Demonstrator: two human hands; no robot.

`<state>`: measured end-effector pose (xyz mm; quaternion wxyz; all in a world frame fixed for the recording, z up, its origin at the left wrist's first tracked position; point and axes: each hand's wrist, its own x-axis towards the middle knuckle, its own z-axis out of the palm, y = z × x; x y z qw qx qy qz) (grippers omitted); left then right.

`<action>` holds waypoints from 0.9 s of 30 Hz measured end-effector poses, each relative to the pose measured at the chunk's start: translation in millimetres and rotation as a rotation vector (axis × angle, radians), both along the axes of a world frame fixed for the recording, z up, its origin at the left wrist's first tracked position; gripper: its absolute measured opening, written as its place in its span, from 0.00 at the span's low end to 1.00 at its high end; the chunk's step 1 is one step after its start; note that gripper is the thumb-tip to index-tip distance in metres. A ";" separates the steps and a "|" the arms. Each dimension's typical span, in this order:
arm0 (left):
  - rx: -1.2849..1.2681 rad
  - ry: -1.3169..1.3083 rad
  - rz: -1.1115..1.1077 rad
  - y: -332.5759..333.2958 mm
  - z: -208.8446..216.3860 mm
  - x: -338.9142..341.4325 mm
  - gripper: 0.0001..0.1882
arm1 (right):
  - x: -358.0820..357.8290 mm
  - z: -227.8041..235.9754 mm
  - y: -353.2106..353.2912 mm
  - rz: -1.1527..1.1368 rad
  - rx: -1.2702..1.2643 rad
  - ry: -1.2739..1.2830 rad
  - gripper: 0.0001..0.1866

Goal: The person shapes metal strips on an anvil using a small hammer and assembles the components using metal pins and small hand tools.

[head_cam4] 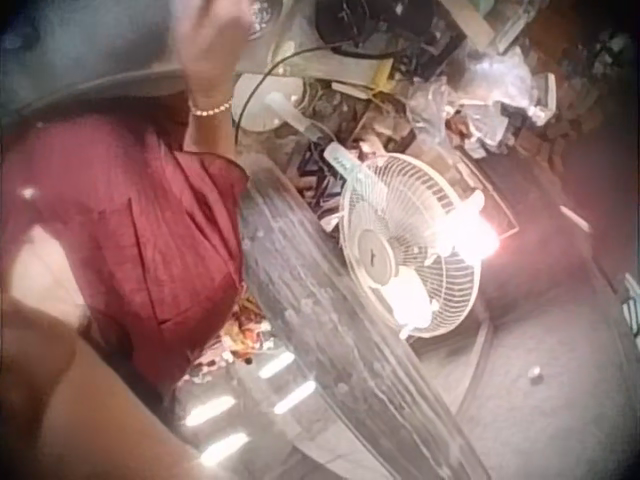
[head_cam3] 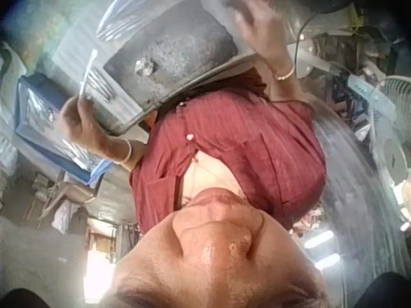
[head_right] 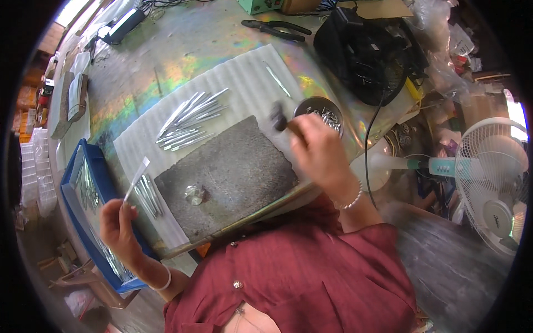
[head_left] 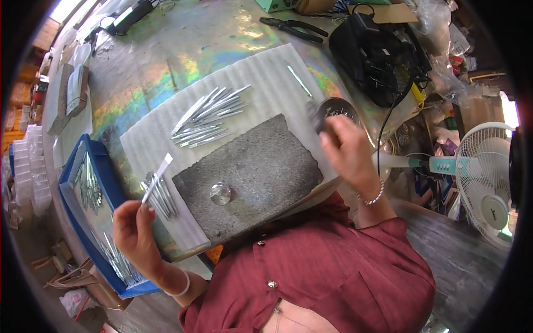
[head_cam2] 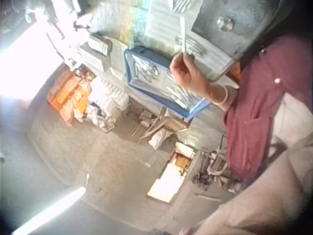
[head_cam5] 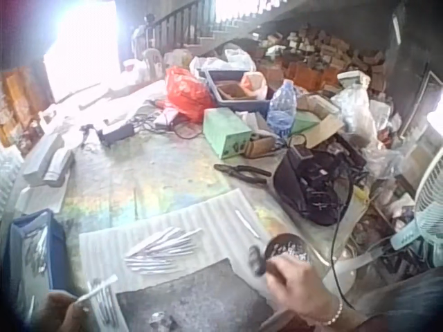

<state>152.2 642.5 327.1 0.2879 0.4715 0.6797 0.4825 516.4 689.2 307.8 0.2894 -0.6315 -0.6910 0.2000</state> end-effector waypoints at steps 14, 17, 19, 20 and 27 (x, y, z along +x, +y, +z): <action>-0.032 0.241 -0.268 -33.6 18.2 34.5 0.07 | 69.8 -42.2 18.2 -0.213 -0.208 -0.312 0.12; -0.007 0.243 -0.272 -33.4 14.7 37.8 0.07 | 71.1 -51.3 21.4 -0.175 -0.101 -0.326 0.10; -0.015 0.216 -0.272 -33.0 10.7 39.9 0.07 | 69.1 -50.2 22.6 -0.183 -0.112 -0.310 0.10; -0.026 0.193 -0.271 -32.6 8.9 41.0 0.08 | 68.6 -49.4 22.9 -0.189 -0.125 -0.290 0.10; -0.020 0.183 -0.357 -25.5 -7.7 49.2 0.07 | 62.9 -38.4 23.5 -0.219 -0.141 -0.208 0.10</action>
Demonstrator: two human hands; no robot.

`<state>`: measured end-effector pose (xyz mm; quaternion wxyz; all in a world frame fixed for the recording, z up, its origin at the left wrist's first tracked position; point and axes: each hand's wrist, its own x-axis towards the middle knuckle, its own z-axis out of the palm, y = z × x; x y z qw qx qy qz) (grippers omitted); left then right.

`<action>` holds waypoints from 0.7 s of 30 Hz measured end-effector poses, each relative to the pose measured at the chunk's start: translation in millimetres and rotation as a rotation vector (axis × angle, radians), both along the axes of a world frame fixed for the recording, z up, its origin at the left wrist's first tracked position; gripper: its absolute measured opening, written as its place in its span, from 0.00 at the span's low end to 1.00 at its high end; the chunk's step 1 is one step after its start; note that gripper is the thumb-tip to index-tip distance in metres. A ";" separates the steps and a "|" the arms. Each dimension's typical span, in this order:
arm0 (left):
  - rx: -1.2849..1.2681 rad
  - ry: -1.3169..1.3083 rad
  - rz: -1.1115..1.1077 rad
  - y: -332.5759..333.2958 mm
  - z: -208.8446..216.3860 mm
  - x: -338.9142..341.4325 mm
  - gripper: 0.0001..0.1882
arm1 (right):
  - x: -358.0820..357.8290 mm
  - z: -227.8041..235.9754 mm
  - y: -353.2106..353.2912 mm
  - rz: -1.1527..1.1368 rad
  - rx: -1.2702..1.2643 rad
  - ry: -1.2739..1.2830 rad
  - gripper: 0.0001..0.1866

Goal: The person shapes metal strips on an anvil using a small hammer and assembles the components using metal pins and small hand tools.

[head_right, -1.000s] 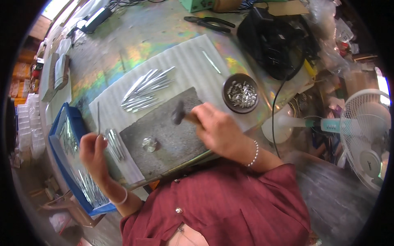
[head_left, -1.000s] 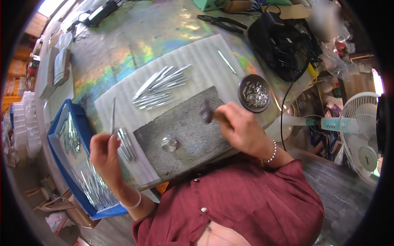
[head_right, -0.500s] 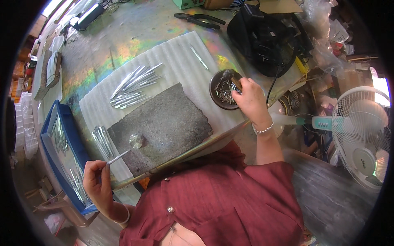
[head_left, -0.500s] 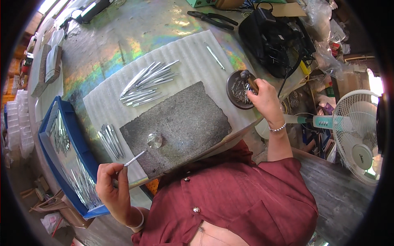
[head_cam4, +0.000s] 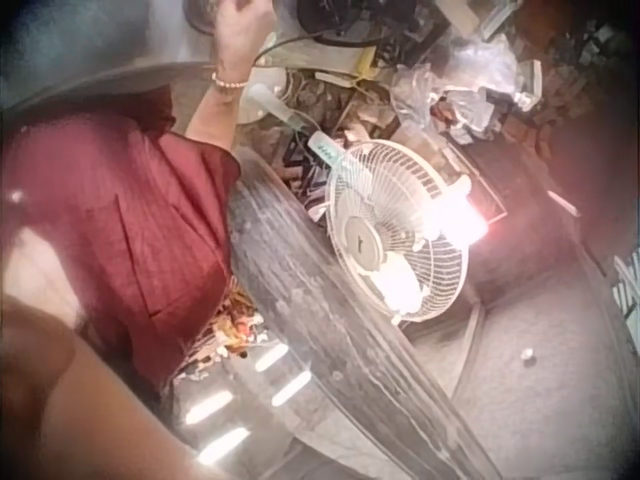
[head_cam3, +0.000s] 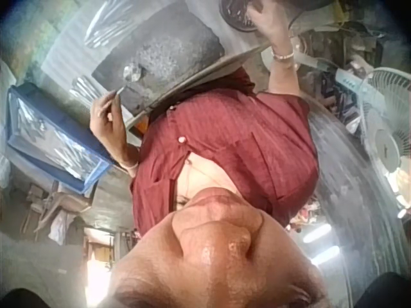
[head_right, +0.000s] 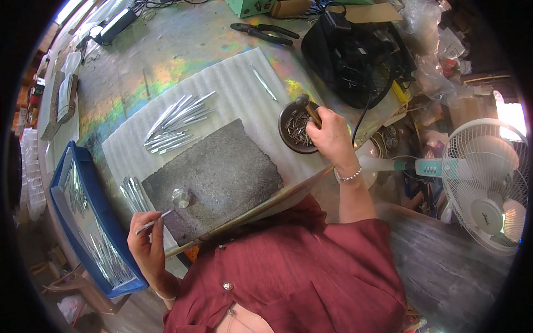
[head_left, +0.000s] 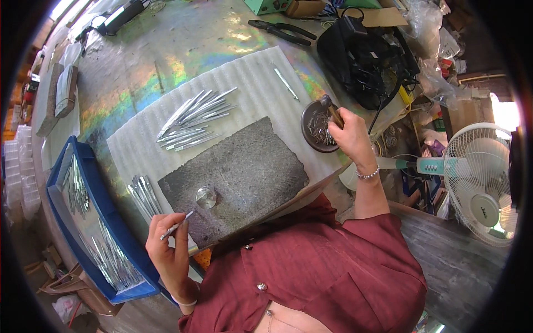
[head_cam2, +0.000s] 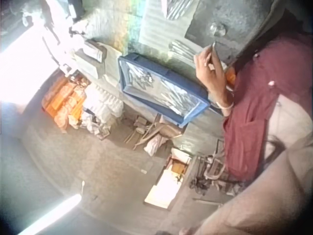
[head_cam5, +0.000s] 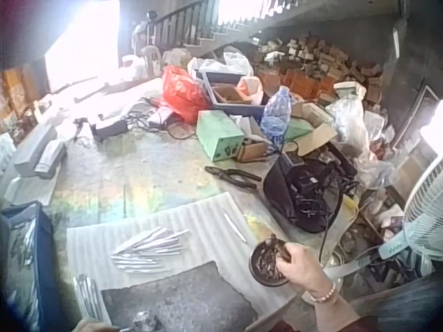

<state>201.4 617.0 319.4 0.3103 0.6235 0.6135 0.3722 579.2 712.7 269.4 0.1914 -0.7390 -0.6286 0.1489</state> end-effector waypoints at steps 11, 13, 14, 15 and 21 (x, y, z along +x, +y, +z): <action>-0.039 -0.053 -0.013 -1.3 -28.2 -1.7 0.05 | 14.4 8.5 -5.6 -0.149 -0.146 1.063 0.02; -0.102 -0.130 0.057 -9.8 -27.6 -2.3 0.05 | 9.1 12.1 -7.8 -0.103 -0.196 1.211 0.03; -0.161 -0.215 0.115 -14.1 -26.4 -1.8 0.05 | 5.8 11.9 -8.5 -0.070 -0.215 1.258 0.04; -0.164 -0.210 0.128 -17.8 -23.8 -2.3 0.05 | -0.7 16.1 -10.1 -0.063 -0.227 1.262 0.04; -0.213 -0.729 0.165 -20.2 -11.1 10.2 0.07 | -54.0 44.7 -21.8 0.074 -0.308 1.317 0.06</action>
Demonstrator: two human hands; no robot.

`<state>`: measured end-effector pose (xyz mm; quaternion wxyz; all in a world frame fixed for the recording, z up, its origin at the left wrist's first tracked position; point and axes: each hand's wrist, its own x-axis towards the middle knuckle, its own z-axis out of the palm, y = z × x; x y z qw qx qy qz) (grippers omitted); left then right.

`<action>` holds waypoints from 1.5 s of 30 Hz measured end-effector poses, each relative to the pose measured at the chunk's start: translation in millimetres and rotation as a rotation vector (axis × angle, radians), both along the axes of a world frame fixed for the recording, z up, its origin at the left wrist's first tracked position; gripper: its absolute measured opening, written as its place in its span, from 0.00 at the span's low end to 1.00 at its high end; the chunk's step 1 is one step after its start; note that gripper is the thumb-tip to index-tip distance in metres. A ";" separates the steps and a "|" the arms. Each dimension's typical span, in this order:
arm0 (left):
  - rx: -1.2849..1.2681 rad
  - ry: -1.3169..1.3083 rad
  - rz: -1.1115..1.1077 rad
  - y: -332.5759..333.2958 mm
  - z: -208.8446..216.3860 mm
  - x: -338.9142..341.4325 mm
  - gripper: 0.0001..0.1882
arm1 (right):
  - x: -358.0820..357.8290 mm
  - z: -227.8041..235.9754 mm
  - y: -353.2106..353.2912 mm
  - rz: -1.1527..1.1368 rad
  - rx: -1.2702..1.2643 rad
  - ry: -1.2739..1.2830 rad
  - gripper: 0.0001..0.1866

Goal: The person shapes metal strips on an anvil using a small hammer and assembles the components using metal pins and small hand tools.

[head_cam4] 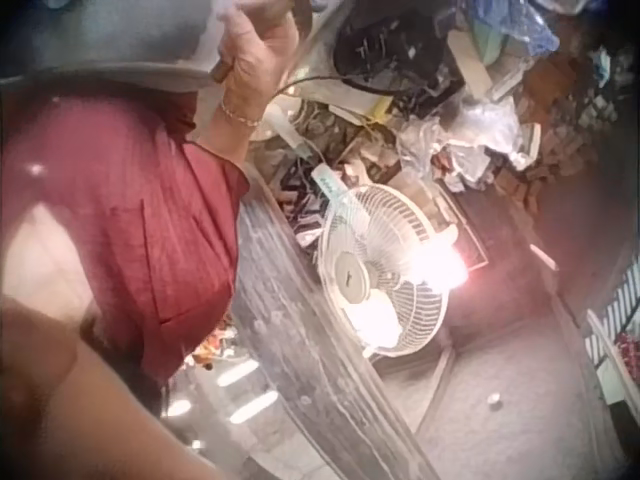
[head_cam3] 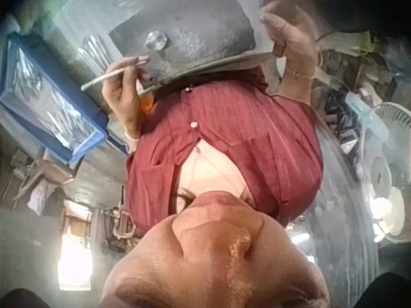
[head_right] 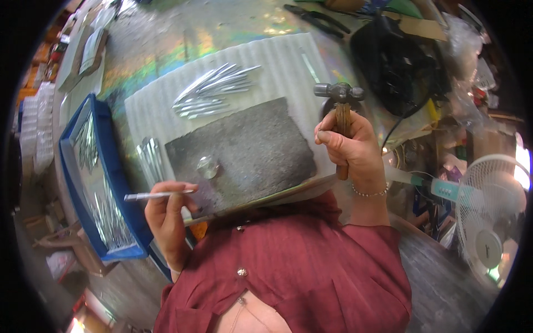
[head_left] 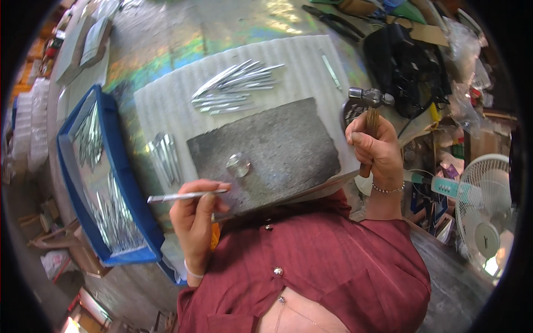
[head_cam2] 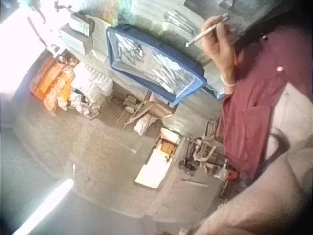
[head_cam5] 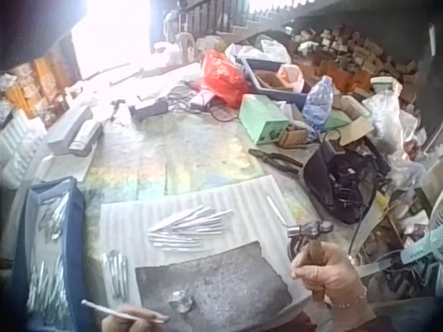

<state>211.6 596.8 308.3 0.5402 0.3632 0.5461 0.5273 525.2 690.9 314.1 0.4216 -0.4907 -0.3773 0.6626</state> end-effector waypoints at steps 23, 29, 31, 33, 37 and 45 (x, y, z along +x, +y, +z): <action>-0.062 -0.872 -0.173 9.1 -24.6 8.3 0.06 | -125.9 19.7 -26.5 0.475 -0.058 0.035 0.07; -0.050 -0.745 -0.170 5.6 -22.7 7.1 0.09 | -123.2 16.7 -26.2 0.518 -0.009 -0.043 0.09; -0.062 -0.666 -0.160 4.9 -21.0 7.2 0.08 | -123.6 15.8 -26.9 0.505 0.005 -0.044 0.08; -0.049 -0.642 -0.160 4.3 -20.9 7.3 0.07 | -122.3 15.9 -26.8 0.525 0.008 -0.075 0.08; 0.074 -0.339 -0.179 2.2 -21.1 8.3 0.06 | -124.8 17.1 -29.3 0.512 -0.023 -0.073 0.07; 0.029 -0.803 -0.149 -0.4 -31.1 5.2 0.05 | -123.2 3.5 -24.6 0.465 -0.015 -0.036 0.16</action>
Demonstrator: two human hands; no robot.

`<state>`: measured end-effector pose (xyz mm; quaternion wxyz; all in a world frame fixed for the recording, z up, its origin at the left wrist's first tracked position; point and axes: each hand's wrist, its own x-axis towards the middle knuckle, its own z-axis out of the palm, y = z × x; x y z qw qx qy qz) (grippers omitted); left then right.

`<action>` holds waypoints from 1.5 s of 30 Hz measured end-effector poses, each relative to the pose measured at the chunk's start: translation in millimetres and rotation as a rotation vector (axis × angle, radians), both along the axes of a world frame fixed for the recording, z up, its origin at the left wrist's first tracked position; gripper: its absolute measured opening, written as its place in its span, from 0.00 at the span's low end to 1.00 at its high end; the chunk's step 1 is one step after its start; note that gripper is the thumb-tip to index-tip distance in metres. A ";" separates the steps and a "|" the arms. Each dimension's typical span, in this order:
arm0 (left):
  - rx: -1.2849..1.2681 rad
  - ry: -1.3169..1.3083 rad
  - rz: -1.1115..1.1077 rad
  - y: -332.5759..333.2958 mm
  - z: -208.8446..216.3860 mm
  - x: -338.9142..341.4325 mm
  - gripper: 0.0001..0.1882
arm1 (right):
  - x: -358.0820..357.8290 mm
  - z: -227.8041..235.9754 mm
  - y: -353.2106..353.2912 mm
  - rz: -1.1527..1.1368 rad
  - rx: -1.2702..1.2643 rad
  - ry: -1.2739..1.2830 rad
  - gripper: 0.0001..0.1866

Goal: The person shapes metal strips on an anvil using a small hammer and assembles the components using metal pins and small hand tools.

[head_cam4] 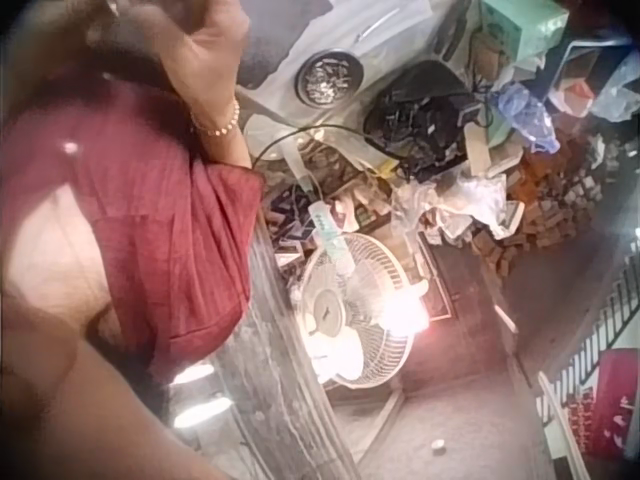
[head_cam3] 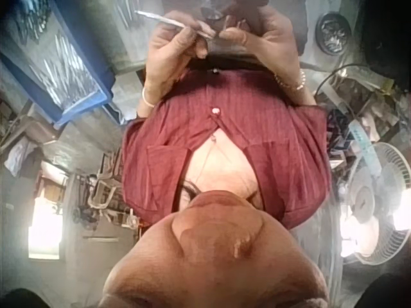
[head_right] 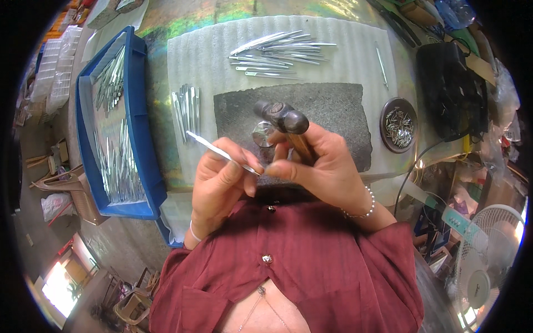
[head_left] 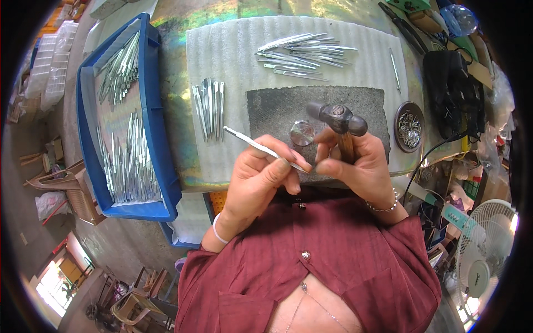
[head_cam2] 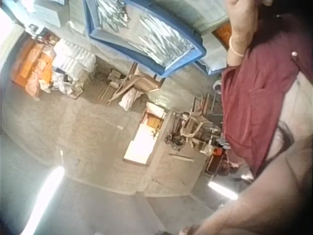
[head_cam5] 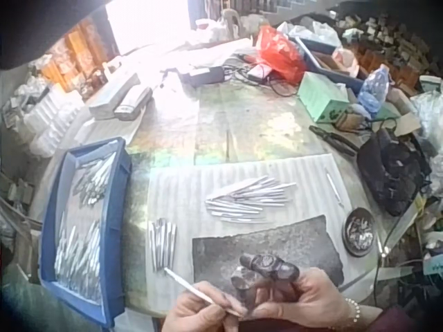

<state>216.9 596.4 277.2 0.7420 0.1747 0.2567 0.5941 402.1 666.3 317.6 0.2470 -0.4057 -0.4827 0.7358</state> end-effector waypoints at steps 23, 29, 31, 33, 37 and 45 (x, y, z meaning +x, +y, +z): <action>0.158 0.966 0.182 23.8 4.4 3.3 0.04 | 11.3 -10.6 7.0 -0.046 -0.058 -0.043 0.15; 0.236 1.056 0.227 22.9 1.5 6.7 0.05 | 10.0 -15.3 6.3 -0.041 0.041 -0.081 0.16; 0.275 1.096 0.240 24.3 -0.8 8.0 0.05 | 11.2 -16.7 6.9 -0.035 0.058 -0.098 0.16; 0.381 1.201 0.277 25.6 -2.6 9.2 0.07 | 12.2 -18.7 7.3 -0.027 0.075 -0.115 0.16; 0.519 1.362 0.275 29.6 4.2 11.0 0.10 | 12.1 -23.2 7.3 -0.032 0.165 -0.130 0.16; 0.677 1.725 0.241 29.2 17.7 15.0 0.12 | 9.6 1.7 -2.2 -0.139 0.063 0.212 0.21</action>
